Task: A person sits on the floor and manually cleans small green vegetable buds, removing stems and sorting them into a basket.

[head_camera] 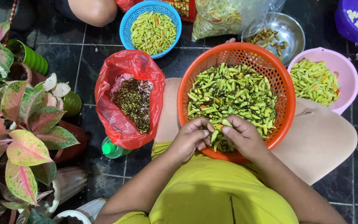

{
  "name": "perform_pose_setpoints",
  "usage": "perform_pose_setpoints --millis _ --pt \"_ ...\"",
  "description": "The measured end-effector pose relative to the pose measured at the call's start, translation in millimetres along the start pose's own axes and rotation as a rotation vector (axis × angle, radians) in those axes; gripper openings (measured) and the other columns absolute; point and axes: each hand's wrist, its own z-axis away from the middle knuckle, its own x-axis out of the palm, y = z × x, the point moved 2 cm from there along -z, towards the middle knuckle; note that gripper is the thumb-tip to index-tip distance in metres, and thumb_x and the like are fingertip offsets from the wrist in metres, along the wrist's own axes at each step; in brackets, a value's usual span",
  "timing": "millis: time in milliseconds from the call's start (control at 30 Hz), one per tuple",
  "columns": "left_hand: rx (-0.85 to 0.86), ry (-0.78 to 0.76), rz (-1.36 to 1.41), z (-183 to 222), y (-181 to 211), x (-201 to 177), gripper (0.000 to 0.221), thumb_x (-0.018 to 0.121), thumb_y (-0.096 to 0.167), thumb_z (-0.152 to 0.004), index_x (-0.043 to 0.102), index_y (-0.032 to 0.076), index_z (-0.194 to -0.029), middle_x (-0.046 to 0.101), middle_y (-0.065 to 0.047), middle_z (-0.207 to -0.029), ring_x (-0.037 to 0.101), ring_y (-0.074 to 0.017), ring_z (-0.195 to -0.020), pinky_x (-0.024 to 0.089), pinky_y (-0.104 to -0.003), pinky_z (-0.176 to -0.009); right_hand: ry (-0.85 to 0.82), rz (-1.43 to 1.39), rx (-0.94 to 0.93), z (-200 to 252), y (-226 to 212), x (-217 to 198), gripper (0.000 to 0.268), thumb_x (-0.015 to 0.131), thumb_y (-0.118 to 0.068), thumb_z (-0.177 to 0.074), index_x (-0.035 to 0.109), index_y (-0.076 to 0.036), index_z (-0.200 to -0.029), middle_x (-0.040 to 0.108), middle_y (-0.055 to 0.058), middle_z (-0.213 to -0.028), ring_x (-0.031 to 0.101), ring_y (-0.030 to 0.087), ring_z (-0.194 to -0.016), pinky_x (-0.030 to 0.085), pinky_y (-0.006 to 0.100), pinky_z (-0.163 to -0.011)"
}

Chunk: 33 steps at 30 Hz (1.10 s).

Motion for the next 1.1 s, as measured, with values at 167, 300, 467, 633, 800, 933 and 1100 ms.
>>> perform_pose_setpoints --millis 167,300,467,633,800,933,1100 --pt "0.027 0.009 -0.114 -2.6 -2.0 3.7 0.015 0.073 0.007 -0.089 0.062 0.002 -0.098 0.060 -0.006 -0.076 0.058 -0.0078 -0.058 0.035 -0.014 -0.040 0.002 0.366 -0.111 -5.3 -17.3 7.0 0.015 0.064 -0.017 -0.098 0.069 -0.005 -0.089 0.052 0.006 -0.047 0.042 0.016 -0.045 0.044 0.031 -0.047" --pt "0.064 0.027 -0.129 1.8 -0.6 5.2 0.022 0.080 0.003 -0.084 0.061 0.003 -0.095 0.063 -0.007 -0.084 0.055 -0.0038 -0.057 0.039 -0.014 -0.043 -0.019 0.249 -0.099 -1.4 0.8 -0.8 0.019 0.062 -0.016 -0.099 0.066 -0.006 -0.083 0.052 0.004 -0.046 0.043 0.013 -0.043 0.042 0.027 -0.045" --pt "-0.010 0.050 0.044 0.2 -1.8 -1.5 0.019 0.075 0.002 -0.088 0.063 0.005 -0.102 0.063 -0.004 -0.088 0.057 -0.0058 -0.056 0.036 -0.013 -0.038 0.001 -0.278 0.002 9.5 49.6 -20.1 0.016 0.059 -0.016 -0.100 0.060 -0.001 -0.094 0.044 0.005 -0.047 0.044 0.013 -0.041 0.037 0.022 -0.036" --pt "-0.006 0.073 0.212 0.8 -6.4 -4.3 0.017 0.072 -0.001 -0.088 0.064 0.001 -0.104 0.068 -0.011 -0.096 0.069 -0.0130 -0.061 0.044 -0.015 -0.039 -0.093 -0.514 0.084 7.5 51.0 -14.0 0.044 0.069 -0.031 -0.082 0.058 0.007 -0.102 0.057 0.018 -0.055 0.055 0.018 -0.041 0.037 0.023 -0.030" --pt "0.027 0.083 0.202 -0.6 -6.1 0.2 0.013 0.075 -0.004 -0.086 0.065 0.000 -0.094 0.068 -0.016 -0.097 0.063 -0.0131 -0.061 0.045 -0.016 -0.041 -0.096 -0.387 0.209 12.3 72.9 -8.5 0.038 0.069 -0.033 -0.090 0.063 0.003 -0.099 0.059 0.016 -0.053 0.050 0.014 -0.037 0.032 0.022 -0.029" --pt "0.051 0.095 0.101 -0.2 -9.2 6.1 0.012 0.076 -0.002 -0.084 0.067 -0.001 -0.092 0.066 -0.016 -0.095 0.050 -0.0087 -0.058 0.041 -0.016 -0.042 -0.102 -0.382 0.264 17.6 76.7 9.9 0.017 0.070 -0.018 -0.093 0.065 -0.002 -0.098 0.055 0.013 -0.047 0.050 0.016 -0.035 0.030 0.024 -0.029" --pt "0.125 0.118 -0.044 -2.4 -8.9 6.7 0.008 0.074 -0.002 -0.086 0.068 -0.005 -0.090 0.061 -0.014 -0.091 0.047 -0.0087 -0.055 0.039 -0.017 -0.040 -0.121 -0.156 0.178 11.6 50.1 2.6 0.017 0.070 -0.018 -0.096 0.065 -0.004 -0.088 0.056 0.010 -0.048 0.051 0.016 -0.041 0.032 0.024 -0.036"
